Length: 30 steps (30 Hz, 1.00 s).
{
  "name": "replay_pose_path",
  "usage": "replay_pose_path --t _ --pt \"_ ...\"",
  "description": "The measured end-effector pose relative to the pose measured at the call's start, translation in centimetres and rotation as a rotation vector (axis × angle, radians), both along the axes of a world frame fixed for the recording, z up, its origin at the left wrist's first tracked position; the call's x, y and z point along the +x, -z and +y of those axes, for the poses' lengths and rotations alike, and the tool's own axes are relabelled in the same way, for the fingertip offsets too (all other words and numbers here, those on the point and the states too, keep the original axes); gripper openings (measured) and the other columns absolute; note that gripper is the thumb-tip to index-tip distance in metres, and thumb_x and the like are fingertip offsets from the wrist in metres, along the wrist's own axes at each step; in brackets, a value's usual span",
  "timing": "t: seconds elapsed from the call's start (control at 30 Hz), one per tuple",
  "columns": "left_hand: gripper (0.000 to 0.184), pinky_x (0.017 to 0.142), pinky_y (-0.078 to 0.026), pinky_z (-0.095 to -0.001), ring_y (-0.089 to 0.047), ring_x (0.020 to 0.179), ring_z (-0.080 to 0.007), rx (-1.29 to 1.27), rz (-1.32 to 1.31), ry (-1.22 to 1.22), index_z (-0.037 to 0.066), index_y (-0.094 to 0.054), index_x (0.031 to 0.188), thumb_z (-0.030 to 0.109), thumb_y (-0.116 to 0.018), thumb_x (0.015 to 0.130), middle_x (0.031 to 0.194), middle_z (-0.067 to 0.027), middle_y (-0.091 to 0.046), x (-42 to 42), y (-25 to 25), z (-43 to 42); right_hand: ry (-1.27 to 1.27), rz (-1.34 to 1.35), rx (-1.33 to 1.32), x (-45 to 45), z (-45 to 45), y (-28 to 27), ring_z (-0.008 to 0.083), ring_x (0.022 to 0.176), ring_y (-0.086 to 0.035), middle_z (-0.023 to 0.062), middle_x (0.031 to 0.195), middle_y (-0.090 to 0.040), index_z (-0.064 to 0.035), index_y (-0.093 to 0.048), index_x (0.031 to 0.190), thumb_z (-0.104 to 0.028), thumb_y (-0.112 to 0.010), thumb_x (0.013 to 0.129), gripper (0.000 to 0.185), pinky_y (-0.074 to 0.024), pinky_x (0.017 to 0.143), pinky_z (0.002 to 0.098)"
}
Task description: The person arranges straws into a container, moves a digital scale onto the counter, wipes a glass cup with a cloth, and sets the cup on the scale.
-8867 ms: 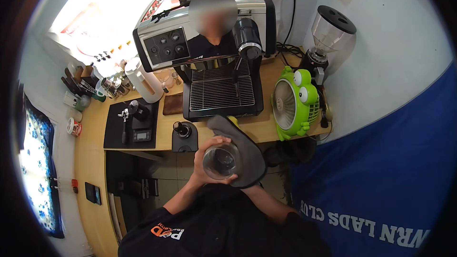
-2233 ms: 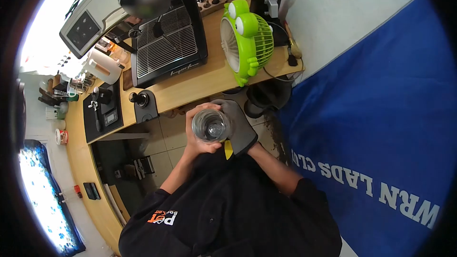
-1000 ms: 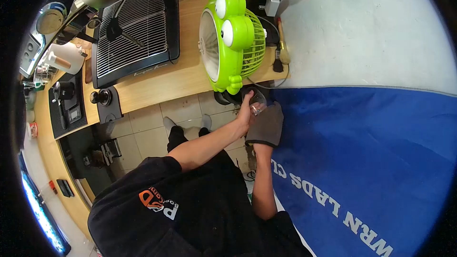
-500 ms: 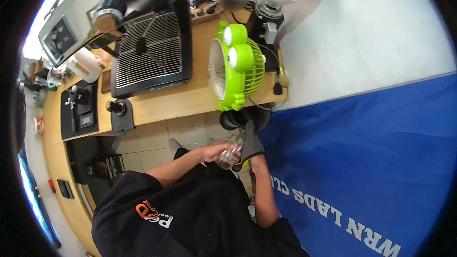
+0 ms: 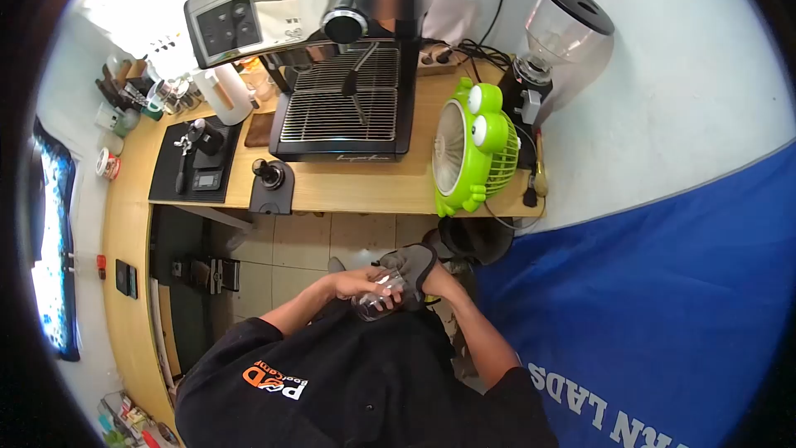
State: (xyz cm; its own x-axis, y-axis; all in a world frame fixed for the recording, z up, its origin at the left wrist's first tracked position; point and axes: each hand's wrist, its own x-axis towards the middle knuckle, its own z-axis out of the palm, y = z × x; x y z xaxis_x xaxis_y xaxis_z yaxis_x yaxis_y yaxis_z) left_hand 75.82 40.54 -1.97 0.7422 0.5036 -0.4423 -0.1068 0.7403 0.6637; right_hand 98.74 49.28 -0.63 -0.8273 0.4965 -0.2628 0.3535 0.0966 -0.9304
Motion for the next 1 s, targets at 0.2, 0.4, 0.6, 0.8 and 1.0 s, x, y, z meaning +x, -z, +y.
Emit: replay_pose_path --t 0.2,0.4,0.6,0.8,1.0 --pt "0.049 0.09 -0.054 -0.0332 -0.067 0.103 -0.0166 0.345 0.216 -0.045 0.0 -0.061 0.122 0.031 -0.08 0.088 0.113 -0.0088 -0.071 -2.3 -4.5 -0.2 -0.048 0.192 0.427 -2.4 0.8 1.4 0.0348 0.107 -0.064 0.0186 0.114 -0.068 -0.0025 -0.066 0.118 -0.01 -0.075 0.079 0.041 -0.0499 0.096 0.039" --pt "0.053 0.097 -0.05 -0.033 -0.066 0.105 -0.0174 0.564 0.486 -0.024 0.0 -0.062 0.119 0.033 -0.084 0.083 0.113 -0.0087 -0.072 -3.9 -9.1 0.4 0.186 0.246 0.697 -2.8 -0.5 0.6 0.0344 0.106 -0.065 0.0145 0.116 -0.07 -0.0033 -0.066 0.121 -0.016 -0.073 0.082 0.042 -0.051 0.094 0.0413" --pt "0.06 0.096 -0.051 -0.0342 -0.065 0.103 -0.0167 0.647 0.56 -0.37 -0.001 -0.059 0.125 0.033 -0.085 0.082 0.115 -0.0105 -0.07 -4.9 -7.9 1.9 0.526 0.054 1.063 -2.6 -1.8 -2.5 0.0359 0.105 -0.066 0.0149 0.113 -0.07 -0.0035 -0.066 0.117 -0.015 -0.071 0.083 0.037 -0.0508 0.094 0.0439" --pt "0.081 0.102 -0.049 -0.0362 -0.058 0.12 -0.0206 0.989 0.702 -1.013 0.003 -0.048 0.139 0.026 -0.091 0.074 0.128 -0.0098 -0.061 -4.9 -5.6 4.9 0.612 -0.186 0.918 -0.9 -4.9 0.8 0.037 0.107 -0.063 0.0178 0.113 -0.067 -0.0031 -0.067 0.114 -0.013 -0.07 0.084 0.032 -0.0494 0.093 0.0454" --pt "0.092 0.106 -0.05 -0.0388 -0.059 0.127 -0.0261 1.054 0.714 -1.195 0.005 -0.045 0.143 0.021 -0.096 0.068 0.142 -0.0135 -0.057 -4.6 -2.0 7.8 0.564 -0.177 0.654 -1.5 -6.2 -2.3 0.039 0.099 -0.062 0.0182 0.104 -0.065 -0.0031 -0.066 0.115 -0.02 -0.069 0.09 0.03 -0.049 0.086 0.0466"
